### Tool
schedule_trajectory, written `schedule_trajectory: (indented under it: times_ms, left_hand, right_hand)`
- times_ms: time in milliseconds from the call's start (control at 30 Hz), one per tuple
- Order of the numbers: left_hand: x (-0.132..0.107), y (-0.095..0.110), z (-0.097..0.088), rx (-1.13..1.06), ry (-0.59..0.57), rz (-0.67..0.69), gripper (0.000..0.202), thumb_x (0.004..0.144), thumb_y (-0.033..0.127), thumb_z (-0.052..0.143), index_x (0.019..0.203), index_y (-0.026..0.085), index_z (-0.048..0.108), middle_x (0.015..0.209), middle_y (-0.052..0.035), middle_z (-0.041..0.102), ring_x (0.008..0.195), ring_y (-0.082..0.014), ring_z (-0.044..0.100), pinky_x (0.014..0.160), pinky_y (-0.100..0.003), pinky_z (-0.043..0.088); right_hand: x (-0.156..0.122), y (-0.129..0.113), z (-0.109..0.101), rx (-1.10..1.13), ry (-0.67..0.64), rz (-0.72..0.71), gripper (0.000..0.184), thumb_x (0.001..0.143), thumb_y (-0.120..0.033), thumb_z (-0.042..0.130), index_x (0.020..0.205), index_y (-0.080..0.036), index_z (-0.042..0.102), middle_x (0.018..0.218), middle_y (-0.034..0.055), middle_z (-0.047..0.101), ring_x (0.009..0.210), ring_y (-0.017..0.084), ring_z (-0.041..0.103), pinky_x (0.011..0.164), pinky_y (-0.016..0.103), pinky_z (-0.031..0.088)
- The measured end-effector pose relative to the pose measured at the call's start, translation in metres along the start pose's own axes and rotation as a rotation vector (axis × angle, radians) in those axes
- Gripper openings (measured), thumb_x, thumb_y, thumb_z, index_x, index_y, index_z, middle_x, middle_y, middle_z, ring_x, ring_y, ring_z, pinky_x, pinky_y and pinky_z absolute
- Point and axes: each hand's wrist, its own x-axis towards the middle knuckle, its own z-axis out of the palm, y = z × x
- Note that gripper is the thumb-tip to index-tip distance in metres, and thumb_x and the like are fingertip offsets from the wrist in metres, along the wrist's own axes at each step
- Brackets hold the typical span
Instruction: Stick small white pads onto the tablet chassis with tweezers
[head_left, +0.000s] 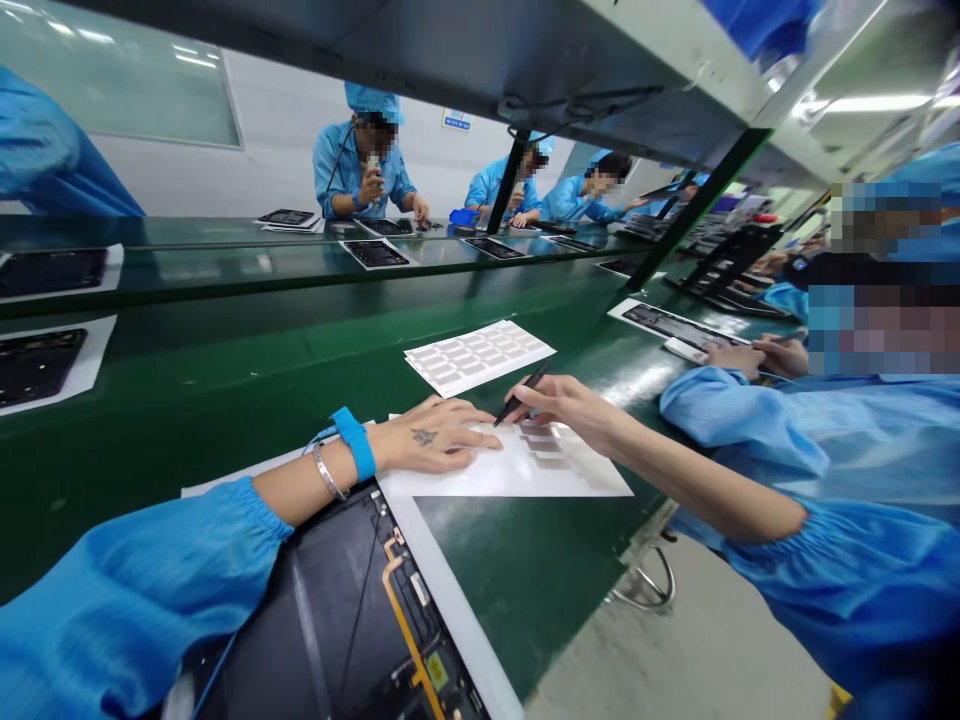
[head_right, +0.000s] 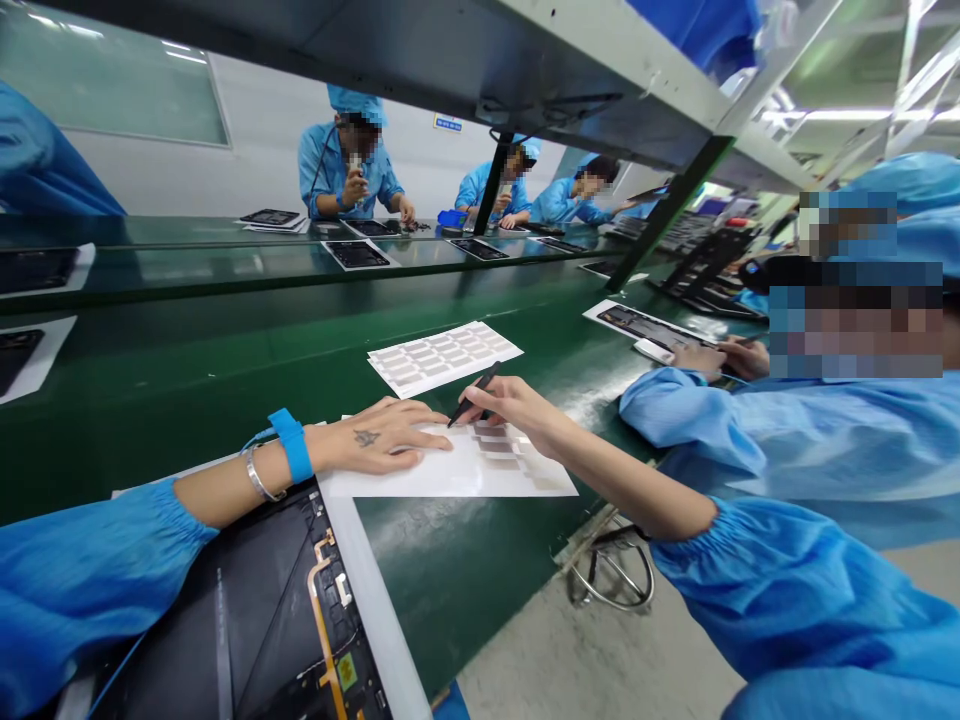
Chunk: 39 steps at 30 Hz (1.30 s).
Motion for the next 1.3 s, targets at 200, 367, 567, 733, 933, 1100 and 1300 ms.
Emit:
schedule_trajectory:
  times_ms: [200,367,567,733,933,1100,1300]
  left_hand:
    - [0.000,0.001,-0.001,-0.003,0.000,-0.004,0.042,0.097,0.027,0.040,0.136,0.032,0.054,0.152,-0.0027,0.041,0.138,-0.0235,0.036,0.112,-0.044,0.027]
    - [0.000,0.001,-0.001,-0.005,0.001,0.003,0.043,0.097,0.027,0.039,0.137,0.031,0.054,0.152,-0.0040,0.041,0.138,-0.0243,0.036,0.111,-0.045,0.028]
    - [0.000,0.000,-0.001,-0.011,-0.003,0.001,0.043,0.096,0.026,0.041,0.136,0.033,0.054,0.152,-0.0032,0.040,0.137,-0.0248,0.036,0.111,-0.046,0.027]
    - [0.000,0.001,-0.002,-0.013,-0.005,0.001,0.043,0.097,0.026,0.040,0.137,0.031,0.054,0.152,-0.0047,0.041,0.137,-0.0260,0.036,0.111,-0.047,0.028]
    - [-0.001,0.004,-0.007,-0.018,-0.009,-0.004,0.044,0.096,0.025,0.041,0.136,0.034,0.055,0.153,-0.0019,0.040,0.138,-0.0250,0.037,0.113,-0.045,0.028]
    - [-0.003,0.001,-0.004,0.000,-0.005,0.011,0.043,0.096,0.026,0.041,0.137,0.032,0.054,0.152,-0.0044,0.041,0.138,-0.0268,0.037,0.111,-0.047,0.030]
    - [-0.005,0.001,-0.003,0.040,0.003,0.017,0.042,0.100,0.036,0.043,0.142,0.029,0.050,0.155,-0.0067,0.036,0.142,-0.0277,0.034,0.113,-0.046,0.030]
  right_hand:
    - [-0.001,-0.002,0.000,-0.001,-0.007,0.013,0.053,0.068,-0.070,0.072,0.081,-0.018,0.067,0.080,0.0103,0.076,0.082,0.022,0.066,0.065,0.030,0.043]
    - [0.001,-0.002,0.001,-0.012,-0.015,0.003,0.053,0.069,-0.070,0.072,0.080,-0.018,0.067,0.079,0.0101,0.077,0.080,0.022,0.066,0.066,0.030,0.042]
    - [0.000,-0.002,0.000,0.007,-0.013,-0.004,0.052,0.068,-0.069,0.073,0.078,-0.018,0.069,0.079,0.0102,0.077,0.081,0.022,0.065,0.064,0.028,0.043]
    - [-0.001,-0.005,0.002,-0.020,-0.022,-0.007,0.052,0.069,-0.069,0.072,0.078,-0.017,0.070,0.079,0.0102,0.076,0.077,0.020,0.063,0.062,0.028,0.042]
    - [0.000,0.003,0.001,-0.004,0.045,-0.029,0.053,0.066,-0.069,0.074,0.079,-0.017,0.072,0.074,0.0052,0.070,0.069,0.016,0.059,0.063,0.028,0.043]
    - [-0.004,0.006,0.005,0.094,0.127,-0.038,0.052,0.064,-0.068,0.076,0.076,-0.018,0.070,0.073,0.0054,0.069,0.068,0.017,0.058,0.064,0.029,0.045]
    - [-0.015,-0.024,0.012,0.306,0.325,-0.209,0.055,0.051,-0.070,0.082,0.070,-0.020,0.068,0.075,0.0046,0.067,0.073,0.019,0.059,0.074,0.033,0.050]
